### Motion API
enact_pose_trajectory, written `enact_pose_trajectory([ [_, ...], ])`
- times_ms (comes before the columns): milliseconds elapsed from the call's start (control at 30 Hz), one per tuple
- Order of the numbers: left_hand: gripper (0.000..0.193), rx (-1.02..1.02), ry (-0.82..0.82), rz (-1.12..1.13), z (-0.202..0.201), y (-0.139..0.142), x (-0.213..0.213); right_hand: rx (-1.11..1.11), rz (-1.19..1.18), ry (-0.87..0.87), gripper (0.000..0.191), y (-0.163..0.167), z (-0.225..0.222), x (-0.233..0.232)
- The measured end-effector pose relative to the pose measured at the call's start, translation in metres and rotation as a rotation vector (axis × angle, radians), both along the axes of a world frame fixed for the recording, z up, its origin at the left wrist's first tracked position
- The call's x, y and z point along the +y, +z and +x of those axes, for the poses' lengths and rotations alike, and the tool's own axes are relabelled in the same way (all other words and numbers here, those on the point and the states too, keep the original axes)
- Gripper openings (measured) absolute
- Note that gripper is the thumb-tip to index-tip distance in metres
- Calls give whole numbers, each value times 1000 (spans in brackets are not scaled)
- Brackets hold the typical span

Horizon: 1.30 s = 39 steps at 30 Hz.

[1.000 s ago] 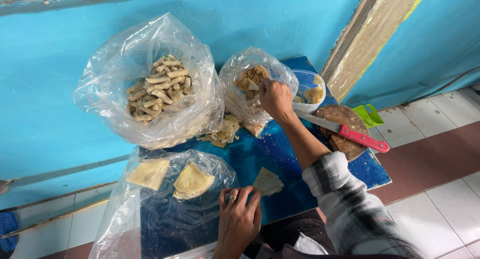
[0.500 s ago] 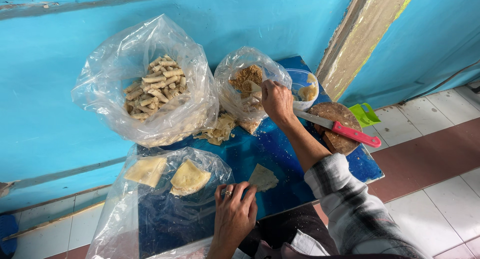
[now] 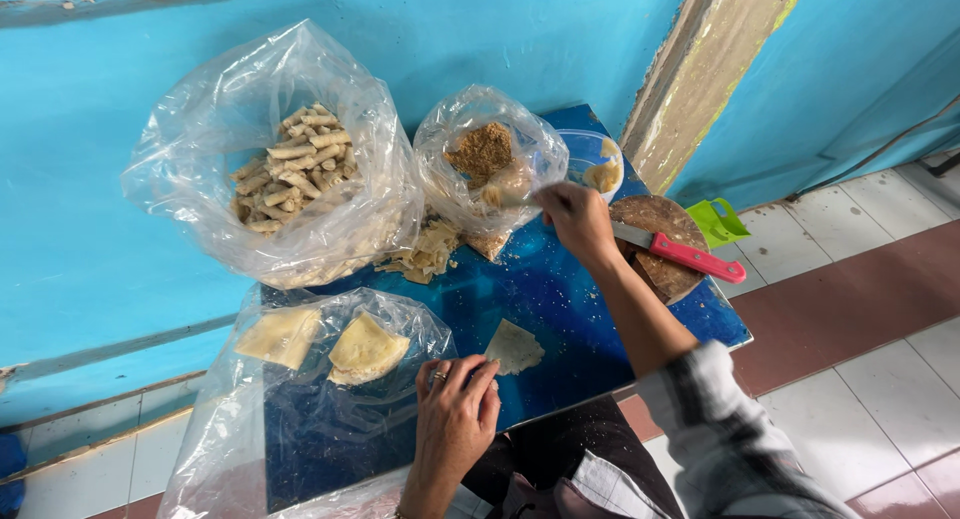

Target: The person places brown filling from a plastic bag onto small triangular dough wrappers on a blue table and folds the wrappers over the filling by hand, setting the folded pastries aside with other prepared ones. A knife and a bag of already-made rolled snacks sit on the table.

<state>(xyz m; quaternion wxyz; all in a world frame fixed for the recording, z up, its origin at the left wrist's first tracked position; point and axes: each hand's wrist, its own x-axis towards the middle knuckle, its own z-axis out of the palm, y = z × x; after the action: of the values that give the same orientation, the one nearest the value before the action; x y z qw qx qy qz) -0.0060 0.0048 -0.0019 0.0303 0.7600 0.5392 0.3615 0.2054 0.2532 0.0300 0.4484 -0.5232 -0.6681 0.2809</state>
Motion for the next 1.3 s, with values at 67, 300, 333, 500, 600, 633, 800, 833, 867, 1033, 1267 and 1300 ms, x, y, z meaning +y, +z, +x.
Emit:
enact_pose_trajectory([
  [67,25,-5,5,5,0,0,1,-43,-38,74,21,-4,19,-34],
  [300,24,6,131,-15,1,14,0,-101,-168,247,18,-24,37,-142],
  [333,25,4,154,-32,4,16,2,-96,-175,261,18,-24,36,-149],
  [500,30,-26,215,-86,19,19,24,-214,95,263,17,-20,33,-168],
  [600,33,-32,237,-113,24,15,36,-259,267,312,17,-16,32,-168],
  [633,36,-26,238,-122,24,13,39,-271,325,333,17,-15,32,-168],
  [800,45,-9,248,-147,28,7,41,-317,403,359,24,-15,34,-168],
  [833,45,-2,248,-137,28,7,41,-320,420,369,25,-15,35,-168],
  [867,45,7,247,-127,28,7,40,-337,436,375,26,-15,36,-168],
  [1033,48,60,220,-169,22,16,32,-387,573,384,30,-14,39,-170],
  [1267,57,56,182,-166,32,21,37,-444,654,401,36,-16,42,-171],
  [1300,56,59,180,-179,32,21,36,-440,657,397,36,-17,43,-171],
])
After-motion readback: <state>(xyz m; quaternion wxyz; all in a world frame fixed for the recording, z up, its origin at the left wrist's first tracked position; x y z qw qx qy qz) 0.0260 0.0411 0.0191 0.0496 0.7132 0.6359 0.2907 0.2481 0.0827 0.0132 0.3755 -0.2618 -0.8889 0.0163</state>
